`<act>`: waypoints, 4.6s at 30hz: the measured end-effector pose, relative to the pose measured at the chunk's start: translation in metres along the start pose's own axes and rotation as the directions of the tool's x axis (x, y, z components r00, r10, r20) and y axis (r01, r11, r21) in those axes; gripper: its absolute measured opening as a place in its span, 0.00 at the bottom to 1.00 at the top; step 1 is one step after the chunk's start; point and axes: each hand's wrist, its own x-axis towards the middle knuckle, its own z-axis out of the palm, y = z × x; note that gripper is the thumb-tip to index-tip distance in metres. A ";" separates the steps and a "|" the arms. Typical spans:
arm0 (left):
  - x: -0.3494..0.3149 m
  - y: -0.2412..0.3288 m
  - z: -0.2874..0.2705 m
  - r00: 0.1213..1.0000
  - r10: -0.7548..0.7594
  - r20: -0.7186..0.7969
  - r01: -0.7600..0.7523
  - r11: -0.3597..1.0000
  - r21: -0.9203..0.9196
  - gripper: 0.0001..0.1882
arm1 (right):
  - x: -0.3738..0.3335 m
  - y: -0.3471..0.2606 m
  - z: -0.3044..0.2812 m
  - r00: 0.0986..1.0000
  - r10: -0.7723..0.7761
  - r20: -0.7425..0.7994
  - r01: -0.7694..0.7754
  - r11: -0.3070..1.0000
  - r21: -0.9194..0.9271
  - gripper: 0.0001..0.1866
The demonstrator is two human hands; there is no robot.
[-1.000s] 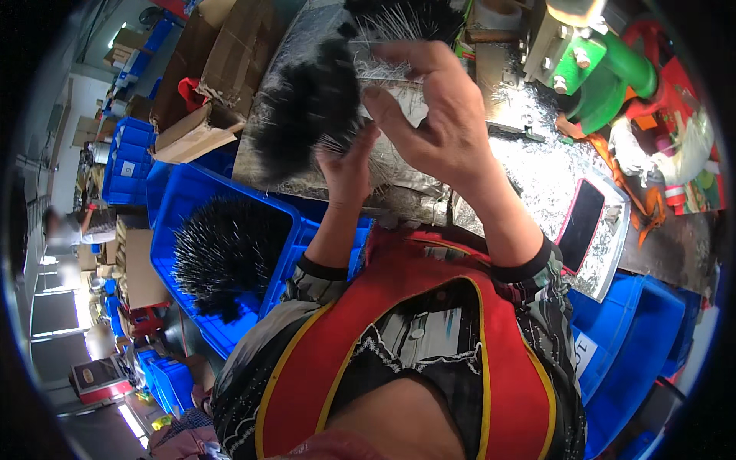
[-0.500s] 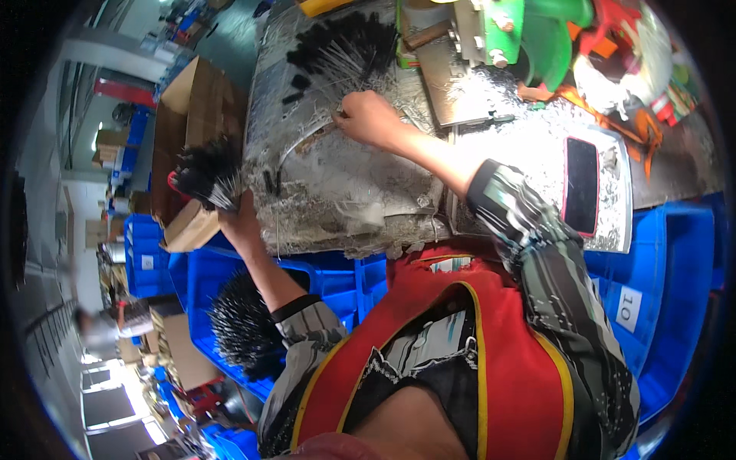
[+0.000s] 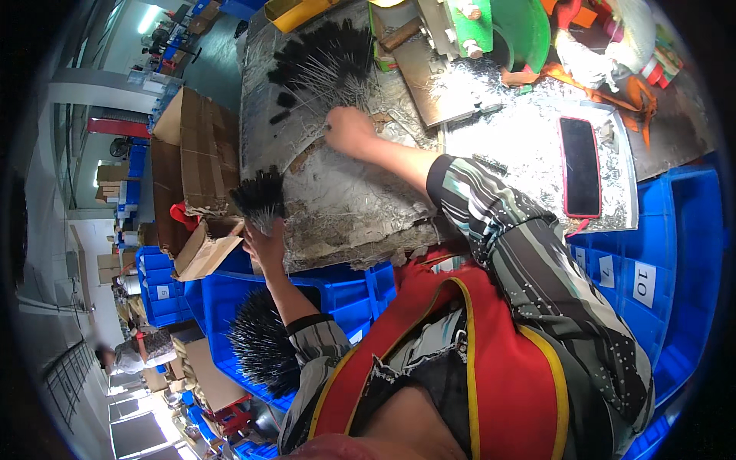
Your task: Assembling bundles of synthetic bristles and securing them using a benchtop machine in a workshop.
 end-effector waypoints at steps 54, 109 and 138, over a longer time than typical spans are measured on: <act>0.072 0.168 0.026 0.910 0.196 0.365 0.384 -0.066 -0.921 0.19 | 0.011 0.003 -0.113 0.982 -0.033 0.187 0.116 0.886 -0.448 0.13; 0.105 0.204 0.046 0.823 0.292 0.488 0.564 -0.531 -0.633 0.15 | 0.069 -0.020 -0.017 0.877 -0.479 -0.043 0.475 0.847 0.239 0.06; 0.003 0.150 -0.010 0.941 0.236 0.241 0.337 -0.681 -0.650 0.02 | 0.000 -0.010 -0.080 0.859 0.144 0.492 -0.281 0.935 0.217 0.20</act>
